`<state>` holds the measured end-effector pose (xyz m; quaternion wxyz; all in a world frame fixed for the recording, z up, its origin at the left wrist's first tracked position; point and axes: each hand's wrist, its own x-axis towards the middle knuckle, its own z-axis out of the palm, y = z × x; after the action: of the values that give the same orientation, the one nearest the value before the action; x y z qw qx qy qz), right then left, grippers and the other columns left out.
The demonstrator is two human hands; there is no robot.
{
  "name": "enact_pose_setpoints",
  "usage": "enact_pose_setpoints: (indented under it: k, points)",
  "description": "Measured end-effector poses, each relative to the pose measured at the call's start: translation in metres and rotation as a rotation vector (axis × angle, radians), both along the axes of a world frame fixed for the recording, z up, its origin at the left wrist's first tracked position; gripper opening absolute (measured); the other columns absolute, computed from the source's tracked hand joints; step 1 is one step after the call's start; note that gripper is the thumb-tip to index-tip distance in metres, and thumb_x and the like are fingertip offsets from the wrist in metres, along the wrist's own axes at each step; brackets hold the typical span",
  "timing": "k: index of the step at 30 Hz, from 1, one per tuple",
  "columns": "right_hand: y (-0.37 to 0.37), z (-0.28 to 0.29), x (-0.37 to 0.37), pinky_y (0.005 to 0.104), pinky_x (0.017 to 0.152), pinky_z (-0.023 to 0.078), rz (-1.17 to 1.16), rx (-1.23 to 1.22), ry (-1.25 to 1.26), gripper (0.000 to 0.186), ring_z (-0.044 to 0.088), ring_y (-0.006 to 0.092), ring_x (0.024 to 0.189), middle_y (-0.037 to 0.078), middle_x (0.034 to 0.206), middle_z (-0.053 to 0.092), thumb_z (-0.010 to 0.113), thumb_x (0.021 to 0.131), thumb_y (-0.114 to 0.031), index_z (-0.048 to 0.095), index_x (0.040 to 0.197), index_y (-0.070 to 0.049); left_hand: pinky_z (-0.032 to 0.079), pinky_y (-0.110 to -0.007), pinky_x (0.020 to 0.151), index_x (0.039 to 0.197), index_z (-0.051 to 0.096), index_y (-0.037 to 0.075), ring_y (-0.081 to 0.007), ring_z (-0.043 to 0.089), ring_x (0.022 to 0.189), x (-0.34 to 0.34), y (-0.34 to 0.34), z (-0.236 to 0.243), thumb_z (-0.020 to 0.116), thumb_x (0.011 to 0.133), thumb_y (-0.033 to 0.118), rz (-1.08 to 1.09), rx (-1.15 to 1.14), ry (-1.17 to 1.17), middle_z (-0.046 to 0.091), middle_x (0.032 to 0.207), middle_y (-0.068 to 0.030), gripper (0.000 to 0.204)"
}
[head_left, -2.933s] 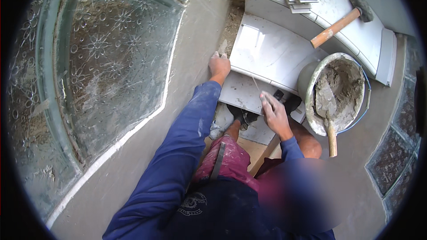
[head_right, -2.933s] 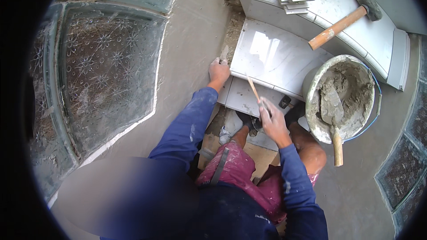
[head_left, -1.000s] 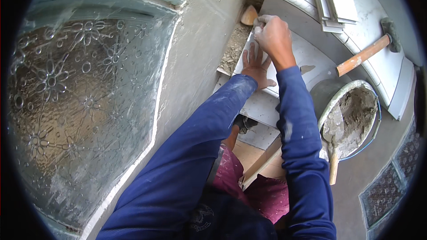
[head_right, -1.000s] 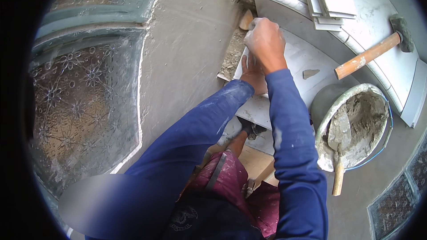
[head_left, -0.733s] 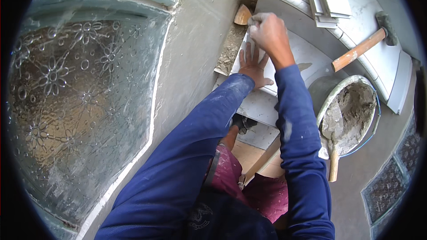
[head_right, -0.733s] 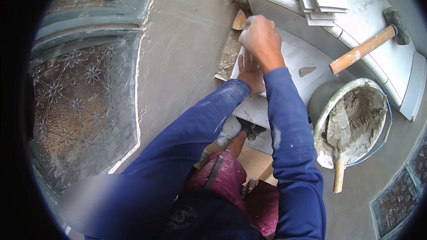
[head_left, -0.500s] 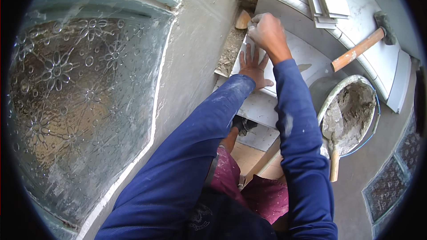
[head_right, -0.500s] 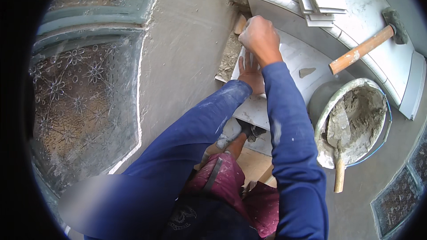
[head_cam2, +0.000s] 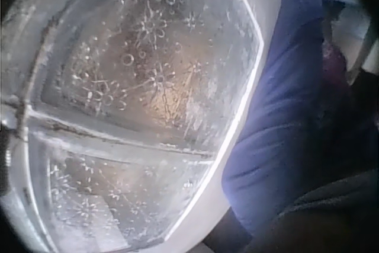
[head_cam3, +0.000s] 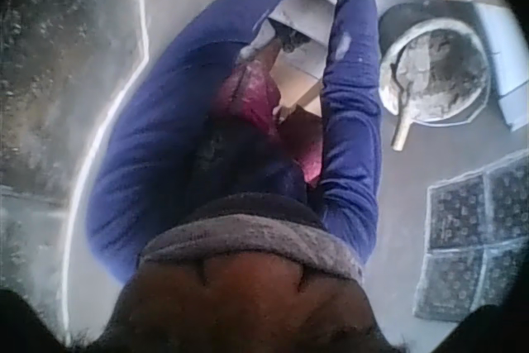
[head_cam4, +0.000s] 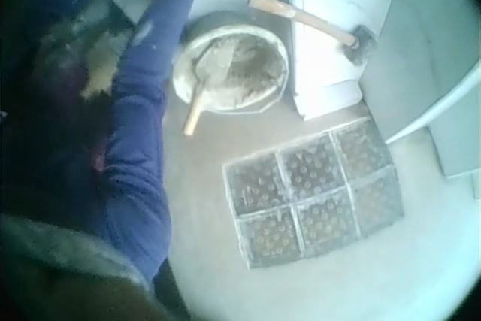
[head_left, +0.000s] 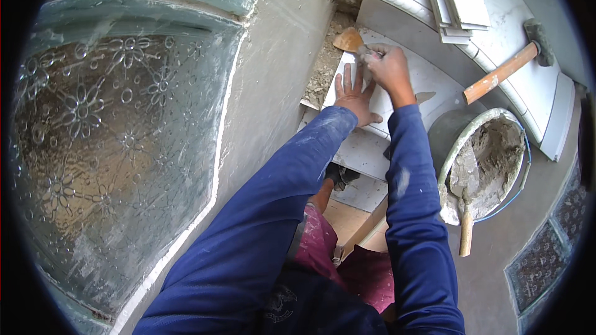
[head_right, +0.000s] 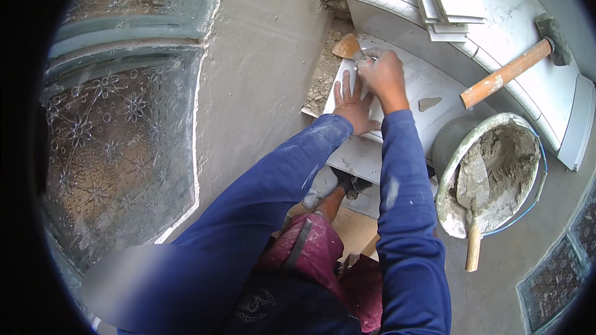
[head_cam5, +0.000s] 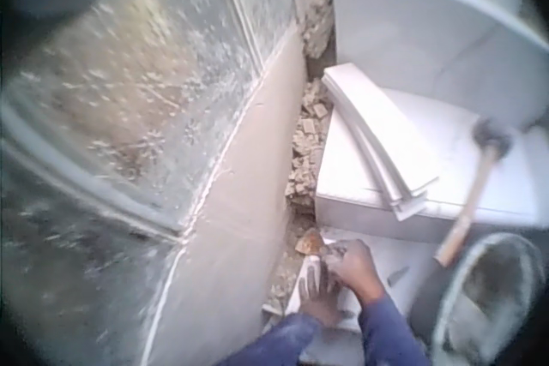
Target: Applying mortar and fixing tiles to the corners and steps of a staircase.
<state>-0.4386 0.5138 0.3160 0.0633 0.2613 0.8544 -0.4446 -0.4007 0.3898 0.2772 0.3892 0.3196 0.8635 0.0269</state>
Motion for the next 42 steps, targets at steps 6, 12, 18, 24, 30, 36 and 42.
enact_pose_setpoints:
  k: [6,12,18,24,30,36,42]
  points:
    - [0.000,0.028,-0.031,0.0423,0.078,0.053,0.040,0.128,-0.179,0.029,0.067,0.0385,0.086,0.024,0.089,0.068,0.065,0.075,-0.027,0.073,0.094,-0.006,-0.008,-0.064,0.110,0.155,0.011,0.021,-0.0490,-0.018,0.142,0.005,-0.012,0.003,0.066,0.071,0.067,0.084,0.138,0.073,-0.006,0.158,-0.0244,0.111]
    - [0.021,-0.003,-0.025,0.0375,0.074,0.053,0.069,-0.028,-0.103,0.039,0.070,0.0297,0.080,0.017,0.085,0.071,0.073,0.070,-0.034,0.074,0.097,-0.006,-0.011,-0.063,0.110,0.156,0.008,0.021,-0.0492,-0.021,0.141,0.000,-0.015,0.003,0.068,0.067,0.069,0.092,0.097,0.031,-0.013,0.157,-0.0266,0.117]
    - [0.039,-0.052,-0.009,0.0316,0.074,0.052,0.094,-0.237,0.006,0.051,0.067,0.0201,0.078,0.015,0.088,0.072,0.079,0.064,-0.033,0.072,0.104,-0.001,-0.012,-0.062,0.110,0.156,0.009,0.020,-0.0478,-0.020,0.142,0.000,-0.011,0.007,0.068,0.069,0.066,0.106,0.111,0.004,-0.012,0.158,-0.0247,0.114]
    - [0.047,-0.049,-0.010,0.0290,0.080,0.050,0.101,-0.277,-0.055,0.055,0.064,0.0187,0.085,0.012,0.097,0.071,0.081,0.063,-0.030,0.071,0.109,-0.001,-0.015,-0.064,0.108,0.156,0.007,0.019,-0.0503,-0.024,0.140,0.001,-0.012,-0.002,0.065,0.067,0.071,0.079,0.120,0.038,-0.016,0.156,-0.0277,0.118]
    - [0.045,-0.063,-0.007,0.0285,0.080,0.050,0.183,-0.320,0.034,0.051,0.064,0.0178,0.085,0.011,0.096,0.071,0.082,0.066,-0.026,0.071,0.109,-0.001,-0.015,-0.064,0.108,0.156,0.007,0.019,-0.0496,-0.023,0.140,0.003,-0.012,-0.006,0.065,0.067,0.071,0.080,0.146,0.055,-0.015,0.156,-0.0269,0.118]
    - [0.051,-0.046,-0.007,0.0282,0.079,0.049,0.188,-0.407,-0.044,0.050,0.064,0.0178,0.086,0.011,0.098,0.071,0.083,0.068,-0.026,0.071,0.108,0.000,-0.014,-0.063,0.108,0.156,0.007,0.019,-0.0491,-0.023,0.140,0.000,-0.010,-0.001,0.064,0.068,0.071,0.090,0.137,0.048,-0.014,0.156,-0.0265,0.117]
    - [0.028,-0.014,0.036,0.0268,0.071,0.048,-0.028,-0.643,-0.026,0.047,0.060,0.0138,0.079,0.007,0.095,0.069,0.081,0.072,-0.021,0.070,0.112,0.000,-0.013,-0.063,0.109,0.155,0.014,0.017,-0.0470,-0.020,0.142,-0.002,-0.007,0.008,0.064,0.070,0.068,0.048,0.039,-0.008,-0.010,0.158,-0.0253,0.111]
